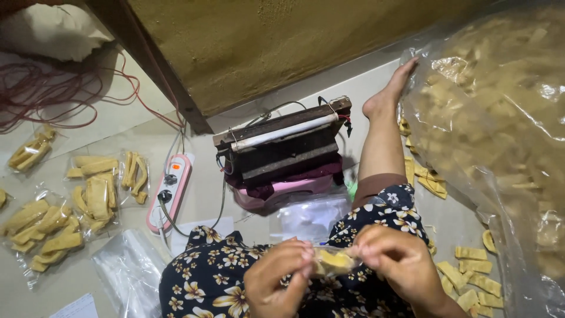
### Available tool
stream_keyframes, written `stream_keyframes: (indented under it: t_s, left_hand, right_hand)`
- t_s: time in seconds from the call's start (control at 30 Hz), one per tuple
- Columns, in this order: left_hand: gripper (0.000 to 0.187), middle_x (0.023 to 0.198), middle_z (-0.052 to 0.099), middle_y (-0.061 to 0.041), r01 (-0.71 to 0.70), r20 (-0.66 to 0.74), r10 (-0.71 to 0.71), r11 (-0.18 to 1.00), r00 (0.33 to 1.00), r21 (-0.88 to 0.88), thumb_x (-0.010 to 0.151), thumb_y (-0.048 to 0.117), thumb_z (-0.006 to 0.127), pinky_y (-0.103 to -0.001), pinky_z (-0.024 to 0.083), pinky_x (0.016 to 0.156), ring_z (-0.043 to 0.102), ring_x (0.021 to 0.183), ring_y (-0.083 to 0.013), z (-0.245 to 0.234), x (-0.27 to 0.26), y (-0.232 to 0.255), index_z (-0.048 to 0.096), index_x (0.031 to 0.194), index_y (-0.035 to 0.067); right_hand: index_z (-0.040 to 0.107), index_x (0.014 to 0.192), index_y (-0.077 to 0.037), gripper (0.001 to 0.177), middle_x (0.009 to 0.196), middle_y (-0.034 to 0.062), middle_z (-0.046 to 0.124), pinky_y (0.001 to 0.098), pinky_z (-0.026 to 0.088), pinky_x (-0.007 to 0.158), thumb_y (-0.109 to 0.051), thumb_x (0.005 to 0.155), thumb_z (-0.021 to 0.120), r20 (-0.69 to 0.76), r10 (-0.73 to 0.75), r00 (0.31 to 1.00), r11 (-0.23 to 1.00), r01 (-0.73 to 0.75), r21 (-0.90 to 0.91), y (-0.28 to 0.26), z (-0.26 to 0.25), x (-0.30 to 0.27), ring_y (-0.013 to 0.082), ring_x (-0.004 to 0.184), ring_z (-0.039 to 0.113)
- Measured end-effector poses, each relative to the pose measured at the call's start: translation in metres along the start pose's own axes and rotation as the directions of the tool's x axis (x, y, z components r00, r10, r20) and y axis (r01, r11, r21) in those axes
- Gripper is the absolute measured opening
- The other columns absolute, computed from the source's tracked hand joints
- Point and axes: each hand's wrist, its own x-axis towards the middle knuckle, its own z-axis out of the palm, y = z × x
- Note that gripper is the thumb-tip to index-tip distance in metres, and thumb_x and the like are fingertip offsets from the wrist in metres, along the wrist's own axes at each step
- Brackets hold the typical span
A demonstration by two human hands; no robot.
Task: Packing small snack items into individual plastic bags by hand while sitting on the floor.
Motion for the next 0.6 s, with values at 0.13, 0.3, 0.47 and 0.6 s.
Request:
stream_keyframes:
  t_s: [0.13, 0.3, 0.47, 0.6]
  left_hand:
    - [0.013, 0.098, 0.082, -0.009, 0.032, 0.175, -0.048, 0.995, 0.983, 0.090, 0.078, 0.011, 0.076, -0.046, 0.048, 0.109, 0.074, 0.112, -0.0273, -0.014, -0.005, -0.004, 0.080, 0.091, 0.009]
    - [0.008, 0.085, 0.077, -0.012, 0.192, 0.114, -0.223, 0.954, 0.968, 0.231, 0.077, -0.002, 0.067, -0.035, 0.066, 0.081, 0.078, 0.094, -0.0259, -0.018, -0.009, -0.032, 0.065, 0.078, 0.005]
    - [0.019, 0.088, 0.082, -0.009, 0.332, 0.038, -0.348, 0.918, 0.937, 0.219, 0.075, -0.003, 0.065, -0.026, 0.064, 0.072, 0.078, 0.076, -0.0161, -0.026, 0.003, -0.023, 0.073, 0.091, 0.001]
    - [0.024, 0.089, 0.076, -0.005, 0.248, 0.167, -0.316, 0.910, 0.934, 0.333, 0.073, -0.004, 0.069, -0.023, 0.060, 0.069, 0.072, 0.076, -0.0131, -0.028, 0.012, -0.024, 0.072, 0.095, 0.003]
  right_hand:
    - [0.081, 0.089, -0.004, 0.012, 0.121, 0.0173, 0.073, 0.0504, 0.044, 0.114, -0.004, 0.077, 0.079, 0.254, -0.119, 0.960, 0.942, 0.190, -0.275, -0.019, 0.002, 0.010, 0.0302, 0.117, 0.067]
    - [0.059, 0.074, -0.005, 0.011, 0.085, 0.0047, 0.075, 0.0276, 0.055, 0.072, -0.001, 0.082, 0.065, 0.079, 0.043, 0.996, 0.852, 0.005, -0.524, -0.003, 0.012, 0.019, 0.0162, 0.079, 0.069]
    - [0.072, 0.086, -0.006, 0.019, 0.081, 0.0030, 0.079, 0.0298, 0.055, 0.085, 0.005, 0.076, 0.060, 0.065, 0.053, 0.996, 0.818, -0.006, -0.575, 0.000, 0.007, 0.022, 0.0135, 0.074, 0.072]
    - [0.067, 0.080, -0.009, 0.014, 0.084, -0.0002, 0.072, 0.0226, 0.056, 0.067, 0.002, 0.073, 0.074, 0.099, 0.064, 0.993, 0.736, 0.020, -0.677, 0.011, 0.010, 0.017, 0.0110, 0.072, 0.068]
